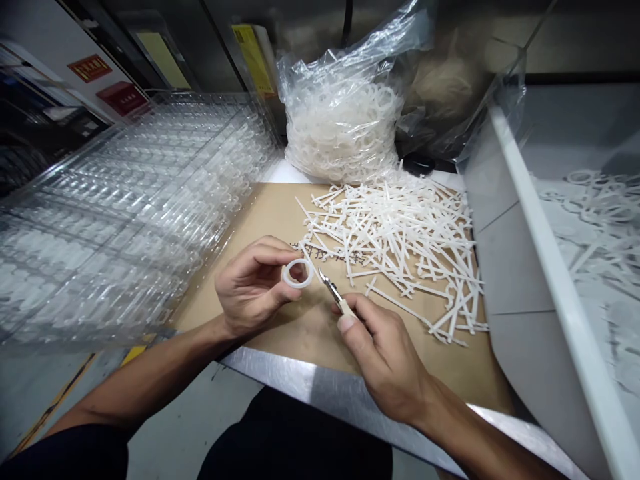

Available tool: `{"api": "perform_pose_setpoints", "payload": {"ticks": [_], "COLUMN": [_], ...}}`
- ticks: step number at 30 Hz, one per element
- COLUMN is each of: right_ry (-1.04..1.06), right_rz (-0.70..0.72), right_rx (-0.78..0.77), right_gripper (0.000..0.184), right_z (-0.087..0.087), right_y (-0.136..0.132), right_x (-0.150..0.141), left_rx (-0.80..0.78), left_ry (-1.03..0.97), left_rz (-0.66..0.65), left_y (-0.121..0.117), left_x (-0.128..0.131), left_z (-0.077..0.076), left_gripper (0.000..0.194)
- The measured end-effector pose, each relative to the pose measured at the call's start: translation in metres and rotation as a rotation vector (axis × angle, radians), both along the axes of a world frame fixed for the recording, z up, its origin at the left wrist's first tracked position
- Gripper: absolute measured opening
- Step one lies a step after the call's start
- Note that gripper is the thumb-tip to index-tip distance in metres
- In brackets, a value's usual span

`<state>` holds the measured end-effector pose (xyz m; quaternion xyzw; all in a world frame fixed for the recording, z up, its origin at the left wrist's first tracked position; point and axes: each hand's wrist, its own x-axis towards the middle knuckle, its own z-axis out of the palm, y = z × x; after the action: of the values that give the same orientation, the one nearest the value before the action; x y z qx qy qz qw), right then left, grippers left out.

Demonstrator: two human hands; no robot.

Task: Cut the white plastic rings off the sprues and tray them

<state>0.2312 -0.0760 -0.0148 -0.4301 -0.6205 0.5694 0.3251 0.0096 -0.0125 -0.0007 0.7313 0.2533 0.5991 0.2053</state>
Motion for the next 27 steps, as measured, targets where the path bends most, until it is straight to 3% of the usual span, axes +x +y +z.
{"api": "perform_pose_setpoints", "payload": {"ticks": [27], "right_ry": [-0.021], "right_rz": [0.029], "right_rx": [0.014], "right_gripper": [0.032], "right_z": [0.0027], "right_y": [0.0011], "right_x": [-0.0005], "left_rx": [0.072], "left_ry": [0.043], "left_rz": [0.035], "left_y": [-0.0021], "left_x": [0.0005], "left_z": [0.0005], "left_gripper": [0.036]}}
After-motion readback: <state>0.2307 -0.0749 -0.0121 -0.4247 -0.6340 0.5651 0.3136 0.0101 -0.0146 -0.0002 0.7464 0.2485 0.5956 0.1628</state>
